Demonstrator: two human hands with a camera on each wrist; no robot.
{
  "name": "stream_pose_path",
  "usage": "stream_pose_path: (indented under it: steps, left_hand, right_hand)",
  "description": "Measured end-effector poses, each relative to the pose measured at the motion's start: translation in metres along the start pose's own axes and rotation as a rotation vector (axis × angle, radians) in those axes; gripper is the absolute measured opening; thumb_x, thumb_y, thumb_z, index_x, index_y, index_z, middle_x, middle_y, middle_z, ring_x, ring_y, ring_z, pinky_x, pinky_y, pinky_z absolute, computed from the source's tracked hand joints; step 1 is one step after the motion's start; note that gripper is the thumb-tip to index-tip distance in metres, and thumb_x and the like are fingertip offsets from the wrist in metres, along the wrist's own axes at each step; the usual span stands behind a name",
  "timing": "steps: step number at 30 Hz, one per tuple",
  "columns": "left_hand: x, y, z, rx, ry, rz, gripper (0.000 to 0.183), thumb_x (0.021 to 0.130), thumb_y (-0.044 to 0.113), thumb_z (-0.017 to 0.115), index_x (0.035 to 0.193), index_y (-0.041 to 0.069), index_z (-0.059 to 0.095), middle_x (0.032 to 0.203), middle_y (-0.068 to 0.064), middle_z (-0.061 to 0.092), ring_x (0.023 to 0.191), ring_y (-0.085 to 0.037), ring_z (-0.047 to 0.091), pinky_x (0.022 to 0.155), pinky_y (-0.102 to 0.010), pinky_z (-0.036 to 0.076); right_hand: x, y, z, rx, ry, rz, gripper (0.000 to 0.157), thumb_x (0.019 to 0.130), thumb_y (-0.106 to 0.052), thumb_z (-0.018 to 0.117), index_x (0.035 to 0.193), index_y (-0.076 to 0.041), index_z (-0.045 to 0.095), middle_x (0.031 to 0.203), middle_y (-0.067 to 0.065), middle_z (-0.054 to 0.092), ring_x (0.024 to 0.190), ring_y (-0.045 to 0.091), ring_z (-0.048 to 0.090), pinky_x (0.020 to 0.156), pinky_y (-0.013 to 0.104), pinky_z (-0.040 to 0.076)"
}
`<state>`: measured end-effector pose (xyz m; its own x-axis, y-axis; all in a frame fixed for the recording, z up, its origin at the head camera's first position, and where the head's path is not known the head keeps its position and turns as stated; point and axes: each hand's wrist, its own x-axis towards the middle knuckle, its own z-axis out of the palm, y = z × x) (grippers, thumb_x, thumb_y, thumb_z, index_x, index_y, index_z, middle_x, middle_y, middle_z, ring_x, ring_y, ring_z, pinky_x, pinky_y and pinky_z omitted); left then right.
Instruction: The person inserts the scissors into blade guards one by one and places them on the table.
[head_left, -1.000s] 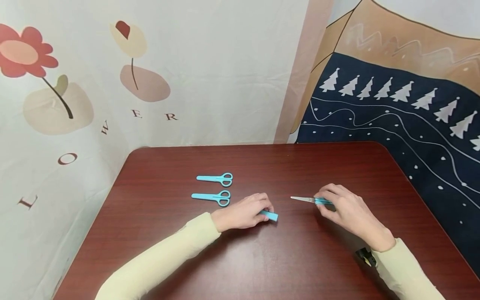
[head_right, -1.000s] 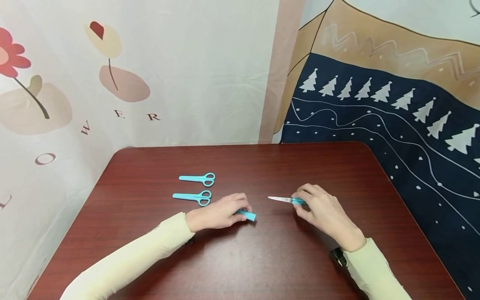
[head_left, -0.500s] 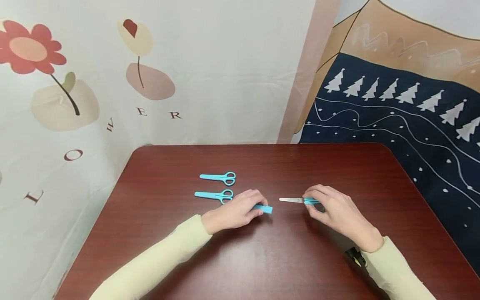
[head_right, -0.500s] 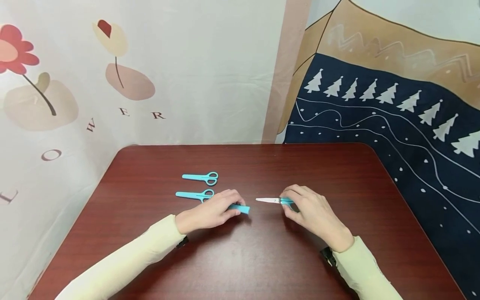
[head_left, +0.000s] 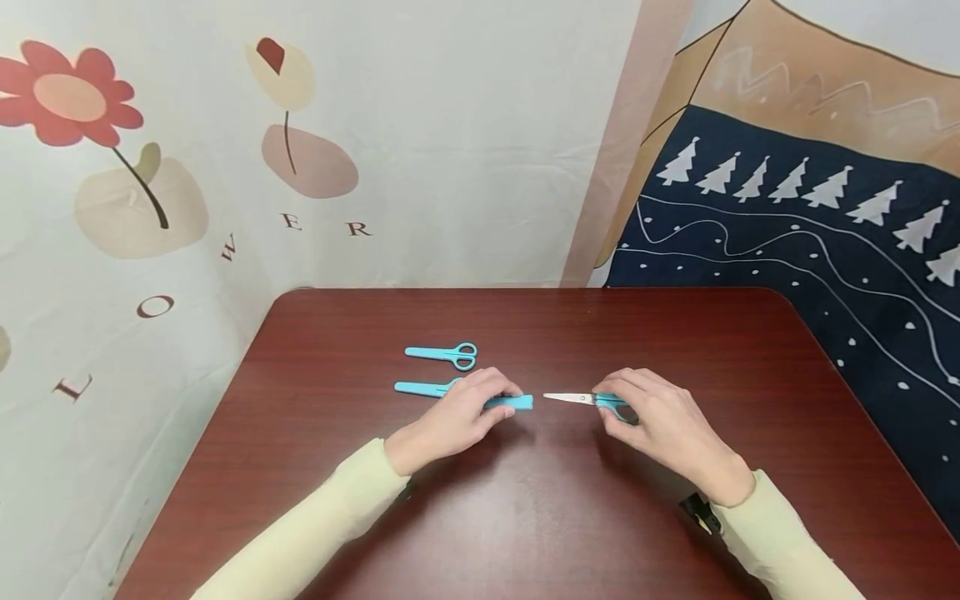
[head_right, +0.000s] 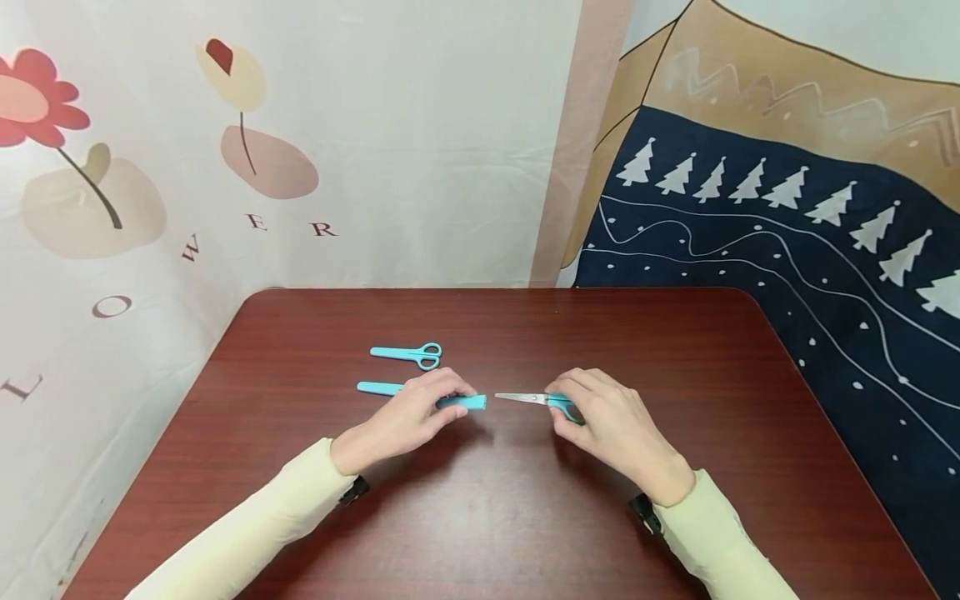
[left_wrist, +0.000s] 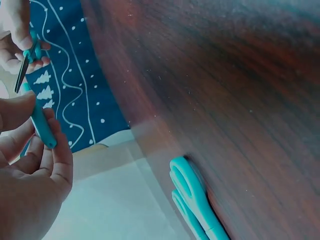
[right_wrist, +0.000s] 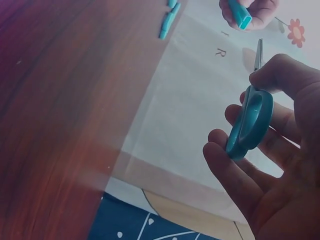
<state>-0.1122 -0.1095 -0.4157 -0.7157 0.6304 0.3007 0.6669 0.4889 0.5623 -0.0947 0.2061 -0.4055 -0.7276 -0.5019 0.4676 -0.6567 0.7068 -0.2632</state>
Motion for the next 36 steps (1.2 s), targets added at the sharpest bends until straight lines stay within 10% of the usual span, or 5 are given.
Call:
stream_pose_path:
  steps: [36]
  left_hand:
    - [-0.029,0.006,0.008,0.051,0.273,0.018,0.018,0.092,0.008,0.077,0.110,0.010,0.074,0.105,0.003,0.067,0.098,-0.015,0.058,0.078,-0.025,0.052]
  right_hand:
    - [0.010,-0.021,0.014,0.118,-0.005,-0.133,0.030,0.080,-0.008,0.085,0.106,-0.014,0.072,0.100,-0.007,0.066,0.074,0.003,0.060,0.066,0.021,0.057]
